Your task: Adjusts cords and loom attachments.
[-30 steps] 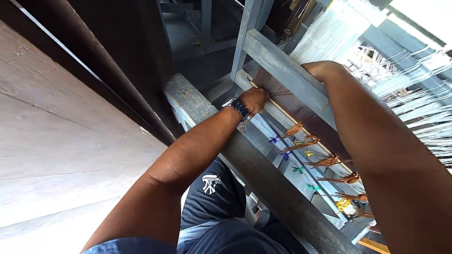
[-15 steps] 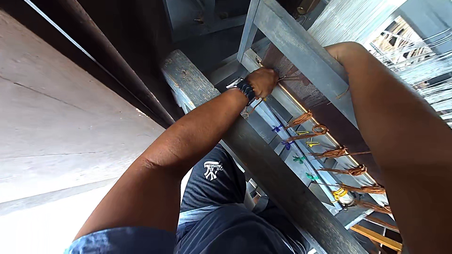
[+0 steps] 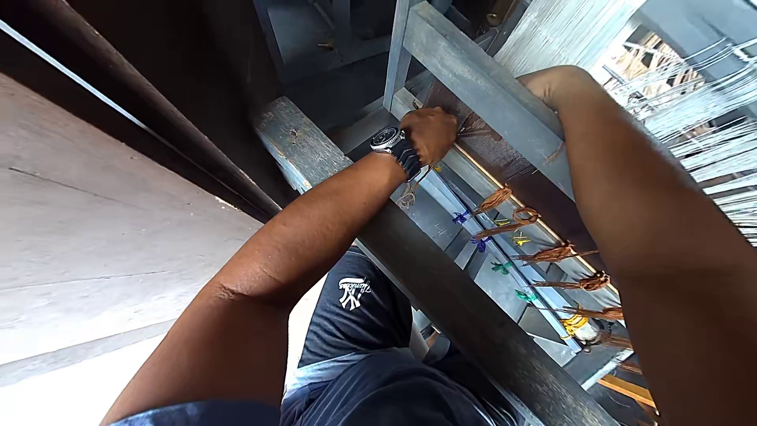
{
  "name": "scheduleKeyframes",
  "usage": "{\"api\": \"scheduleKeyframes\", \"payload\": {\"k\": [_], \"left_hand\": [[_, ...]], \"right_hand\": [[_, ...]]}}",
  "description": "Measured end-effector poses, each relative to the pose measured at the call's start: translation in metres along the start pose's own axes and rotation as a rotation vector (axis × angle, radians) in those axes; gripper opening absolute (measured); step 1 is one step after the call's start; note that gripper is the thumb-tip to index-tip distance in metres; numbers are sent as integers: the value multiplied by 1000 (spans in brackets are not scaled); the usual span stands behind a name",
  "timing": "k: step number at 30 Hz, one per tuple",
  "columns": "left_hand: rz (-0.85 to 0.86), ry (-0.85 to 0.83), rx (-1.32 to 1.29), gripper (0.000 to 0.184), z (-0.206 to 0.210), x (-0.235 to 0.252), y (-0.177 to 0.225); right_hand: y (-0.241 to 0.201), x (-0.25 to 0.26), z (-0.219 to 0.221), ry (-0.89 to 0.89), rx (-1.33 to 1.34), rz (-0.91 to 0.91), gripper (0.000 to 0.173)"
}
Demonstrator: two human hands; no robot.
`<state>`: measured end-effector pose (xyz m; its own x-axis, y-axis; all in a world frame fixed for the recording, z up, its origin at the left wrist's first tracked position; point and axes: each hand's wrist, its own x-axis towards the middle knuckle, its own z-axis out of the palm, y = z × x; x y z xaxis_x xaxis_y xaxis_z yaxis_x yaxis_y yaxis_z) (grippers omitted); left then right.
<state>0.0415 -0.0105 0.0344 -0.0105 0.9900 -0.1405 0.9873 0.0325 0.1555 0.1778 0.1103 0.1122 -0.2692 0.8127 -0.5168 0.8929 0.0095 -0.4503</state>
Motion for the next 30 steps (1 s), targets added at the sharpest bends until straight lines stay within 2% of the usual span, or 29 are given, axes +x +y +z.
{"api": "scheduleKeyframes", "payload": {"k": [5,8,15,20,22,27,30], "left_hand": [[31,-13,-26,22,1,-5,-6],[18,-26,-40,25,1,-6,-6],[7,57,-1,15,12,-4,0],[-50,53,-34,16,11,-1,14],[-44,63,-35,24,10,0,15],[-24,13,-19,13,7,0,12],[5,-12,-43,13,4,1,8]], "right_hand": [[-1,-9,1,6,16,-22,29],[1,-1,-2,-49,-3,-71,27],[6,7,-10,-102,-21,-154,25],[7,7,-13,-95,-72,-184,25],[8,12,-15,-82,-111,-181,25],[10,21,-17,-106,-84,-180,25],[9,23,-17,-121,-88,-200,24]]}}
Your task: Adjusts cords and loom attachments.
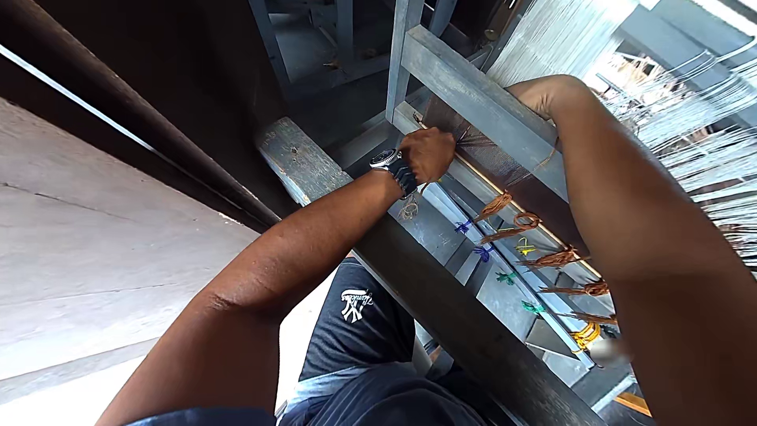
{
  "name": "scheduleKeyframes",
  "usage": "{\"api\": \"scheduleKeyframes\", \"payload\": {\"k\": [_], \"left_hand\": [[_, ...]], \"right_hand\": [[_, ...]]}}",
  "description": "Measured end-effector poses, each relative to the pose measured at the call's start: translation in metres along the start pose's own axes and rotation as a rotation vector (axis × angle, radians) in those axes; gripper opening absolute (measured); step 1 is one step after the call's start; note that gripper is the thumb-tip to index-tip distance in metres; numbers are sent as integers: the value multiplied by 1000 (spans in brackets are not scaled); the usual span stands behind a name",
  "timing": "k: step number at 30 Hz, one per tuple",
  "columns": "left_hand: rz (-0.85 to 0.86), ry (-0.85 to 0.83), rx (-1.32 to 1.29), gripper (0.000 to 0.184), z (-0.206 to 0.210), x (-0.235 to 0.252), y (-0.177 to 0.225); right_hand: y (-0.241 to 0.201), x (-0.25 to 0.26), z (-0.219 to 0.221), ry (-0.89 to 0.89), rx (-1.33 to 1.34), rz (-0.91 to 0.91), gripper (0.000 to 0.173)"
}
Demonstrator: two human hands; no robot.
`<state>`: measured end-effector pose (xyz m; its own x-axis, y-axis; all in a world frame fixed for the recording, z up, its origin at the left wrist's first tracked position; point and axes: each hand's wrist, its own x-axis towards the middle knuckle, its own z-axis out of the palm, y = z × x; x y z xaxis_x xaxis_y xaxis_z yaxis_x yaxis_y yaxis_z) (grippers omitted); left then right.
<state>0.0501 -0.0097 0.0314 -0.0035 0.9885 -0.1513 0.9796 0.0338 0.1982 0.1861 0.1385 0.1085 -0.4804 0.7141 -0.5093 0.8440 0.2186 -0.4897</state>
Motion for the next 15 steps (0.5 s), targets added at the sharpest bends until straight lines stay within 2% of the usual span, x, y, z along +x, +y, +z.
{"api": "scheduleKeyframes", "payload": {"k": [8,11,15], "left_hand": [[102,19,-250,25,8,14,-16],[113,22,-272,25,6,12,-17],[121,8,-256,25,-1,5,-20]], "right_hand": [[3,-1,-3,-41,30,-76,20],[-2,-6,-1,-29,37,-61,20],[-1,-4,-3,-73,46,-135,17]]}}
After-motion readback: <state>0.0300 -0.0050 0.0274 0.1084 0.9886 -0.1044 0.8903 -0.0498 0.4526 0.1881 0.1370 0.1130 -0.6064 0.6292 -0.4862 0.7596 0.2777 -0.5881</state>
